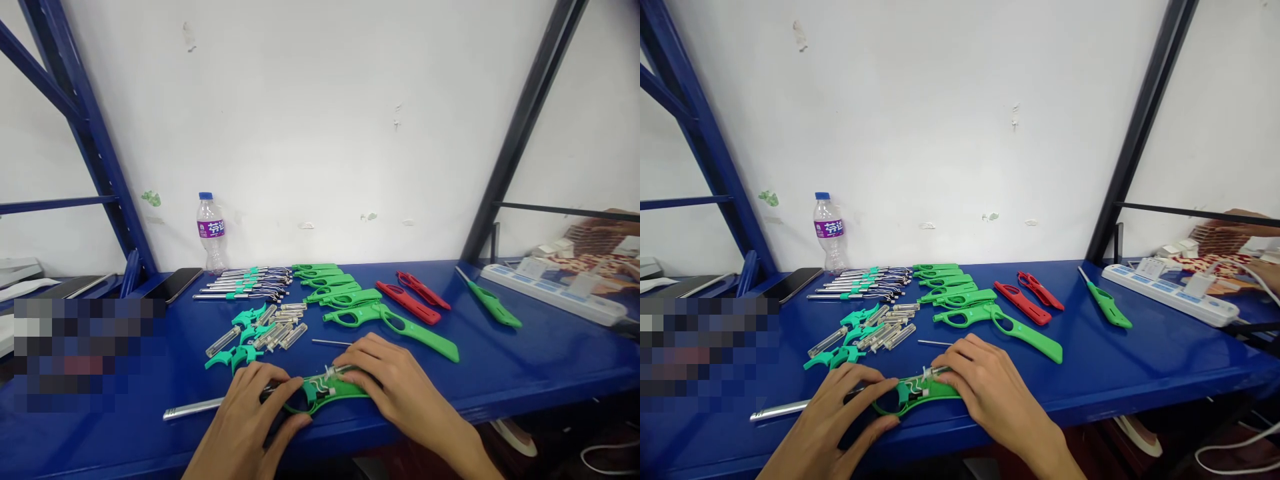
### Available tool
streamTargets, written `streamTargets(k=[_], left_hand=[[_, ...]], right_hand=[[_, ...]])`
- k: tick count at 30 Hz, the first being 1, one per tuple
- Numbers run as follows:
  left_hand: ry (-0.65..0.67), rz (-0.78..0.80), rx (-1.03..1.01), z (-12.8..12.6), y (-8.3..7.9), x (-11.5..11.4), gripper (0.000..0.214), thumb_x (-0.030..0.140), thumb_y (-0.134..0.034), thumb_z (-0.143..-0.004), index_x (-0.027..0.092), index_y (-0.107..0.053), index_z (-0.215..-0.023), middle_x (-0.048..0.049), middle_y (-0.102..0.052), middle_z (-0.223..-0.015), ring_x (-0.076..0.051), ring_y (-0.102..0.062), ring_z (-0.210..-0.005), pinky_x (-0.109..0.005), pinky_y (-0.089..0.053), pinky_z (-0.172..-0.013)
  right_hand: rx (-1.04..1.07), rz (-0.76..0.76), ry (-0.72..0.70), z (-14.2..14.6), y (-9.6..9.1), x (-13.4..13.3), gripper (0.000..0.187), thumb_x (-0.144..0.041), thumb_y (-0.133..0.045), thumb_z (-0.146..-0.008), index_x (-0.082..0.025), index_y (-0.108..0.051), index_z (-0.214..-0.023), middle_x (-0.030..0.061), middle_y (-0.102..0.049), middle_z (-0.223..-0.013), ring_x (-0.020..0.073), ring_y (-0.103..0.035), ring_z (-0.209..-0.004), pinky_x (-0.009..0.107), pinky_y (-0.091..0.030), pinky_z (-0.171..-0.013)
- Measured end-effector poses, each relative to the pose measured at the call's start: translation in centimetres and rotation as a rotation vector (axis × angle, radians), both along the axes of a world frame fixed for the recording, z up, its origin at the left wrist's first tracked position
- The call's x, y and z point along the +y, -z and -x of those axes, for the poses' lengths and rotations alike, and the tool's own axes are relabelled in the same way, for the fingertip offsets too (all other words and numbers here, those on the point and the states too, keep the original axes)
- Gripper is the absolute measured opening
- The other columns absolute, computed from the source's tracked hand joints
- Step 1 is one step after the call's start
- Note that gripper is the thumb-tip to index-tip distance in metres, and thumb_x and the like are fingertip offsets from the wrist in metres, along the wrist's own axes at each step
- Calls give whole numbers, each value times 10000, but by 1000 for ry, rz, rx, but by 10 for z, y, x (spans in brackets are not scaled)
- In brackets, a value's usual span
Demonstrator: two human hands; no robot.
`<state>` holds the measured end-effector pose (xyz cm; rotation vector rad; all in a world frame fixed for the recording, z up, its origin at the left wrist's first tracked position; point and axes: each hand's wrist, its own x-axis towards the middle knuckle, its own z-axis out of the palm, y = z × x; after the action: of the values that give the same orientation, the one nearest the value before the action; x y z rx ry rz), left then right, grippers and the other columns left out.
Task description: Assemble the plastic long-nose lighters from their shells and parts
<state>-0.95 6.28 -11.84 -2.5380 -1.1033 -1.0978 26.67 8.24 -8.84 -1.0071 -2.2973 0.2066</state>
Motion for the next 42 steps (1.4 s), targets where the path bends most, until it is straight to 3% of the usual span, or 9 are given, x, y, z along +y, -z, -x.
streamTargets(k=[21,28,42], left_hand=[[-10,26,6,-4,-5,-4,247,396,-572,-1089,262,-662,-1276,-61,-698,-1105,-247,-681,-975,-419,-593,-882],[-19,112,-7,-3,-2,-6,232,371,-602,-1074,283,-660,-1281,-62,-679,-1143,-261,-657,-1032,-435,-583,-916],[-20,178,-1,-2,-2,-6,254,337,-621,-1064,295,-623,-1315,-70,-648,-1181,-276,-623,-1077,-468,-566,-947]], right_hand=[[-85,-14,20,-1,1,1,176,-266,-563,-1115,-283,-711,-1210,7,-772,-1149,217,-685,-1009,394,-448,-946],[-145,-82,6,-2,-1,0,279,-251,-533,-1126,-313,-711,-1333,37,-760,-1137,230,-665,-1039,434,-409,-985],[-131,-27,-14,0,-3,2,330,-193,-519,-1116,-294,-702,-1372,56,-741,-1115,239,-636,-1011,429,-459,-955]])
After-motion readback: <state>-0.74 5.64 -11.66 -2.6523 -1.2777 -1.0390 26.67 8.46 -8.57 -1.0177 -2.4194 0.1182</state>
